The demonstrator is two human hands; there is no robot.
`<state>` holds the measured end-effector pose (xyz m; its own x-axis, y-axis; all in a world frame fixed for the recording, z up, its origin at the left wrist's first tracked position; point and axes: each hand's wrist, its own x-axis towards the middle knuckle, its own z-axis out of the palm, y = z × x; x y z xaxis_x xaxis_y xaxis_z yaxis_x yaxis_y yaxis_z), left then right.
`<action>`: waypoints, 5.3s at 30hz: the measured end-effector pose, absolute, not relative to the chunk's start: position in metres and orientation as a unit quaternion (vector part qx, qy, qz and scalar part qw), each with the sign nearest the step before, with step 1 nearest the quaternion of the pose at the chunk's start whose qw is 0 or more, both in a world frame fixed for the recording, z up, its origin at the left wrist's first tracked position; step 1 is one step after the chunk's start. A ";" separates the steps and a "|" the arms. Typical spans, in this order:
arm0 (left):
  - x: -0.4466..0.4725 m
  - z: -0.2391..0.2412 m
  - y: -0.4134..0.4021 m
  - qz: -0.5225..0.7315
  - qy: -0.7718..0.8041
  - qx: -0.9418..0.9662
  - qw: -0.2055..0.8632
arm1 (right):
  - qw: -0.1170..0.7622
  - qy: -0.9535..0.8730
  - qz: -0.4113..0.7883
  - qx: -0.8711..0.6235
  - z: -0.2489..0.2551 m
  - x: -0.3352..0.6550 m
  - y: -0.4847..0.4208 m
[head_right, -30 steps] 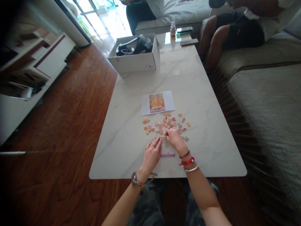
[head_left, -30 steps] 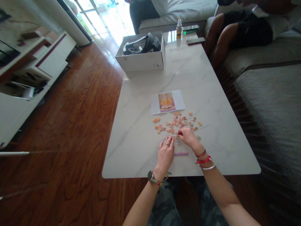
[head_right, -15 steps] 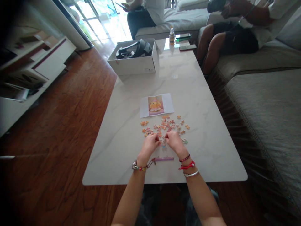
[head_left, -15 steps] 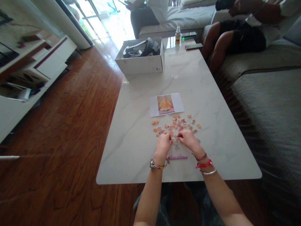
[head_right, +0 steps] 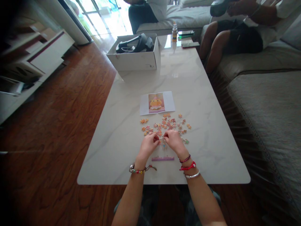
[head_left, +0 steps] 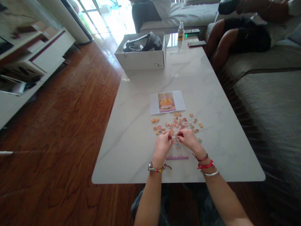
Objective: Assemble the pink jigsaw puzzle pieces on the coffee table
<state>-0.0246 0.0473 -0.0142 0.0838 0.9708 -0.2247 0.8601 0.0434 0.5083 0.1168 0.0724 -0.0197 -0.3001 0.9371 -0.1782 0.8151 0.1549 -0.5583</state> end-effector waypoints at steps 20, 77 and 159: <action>-0.022 -0.006 0.049 0.042 0.690 0.680 0.246 | 0.185 -0.738 0.298 -0.577 -0.013 0.124 0.074; -0.067 -0.012 0.073 0.125 0.750 0.622 0.187 | 0.211 -0.686 0.152 -0.680 -0.046 0.182 0.091; -0.058 -0.015 0.053 0.125 0.663 0.688 0.267 | 0.101 -0.763 0.239 -0.592 -0.023 0.147 0.064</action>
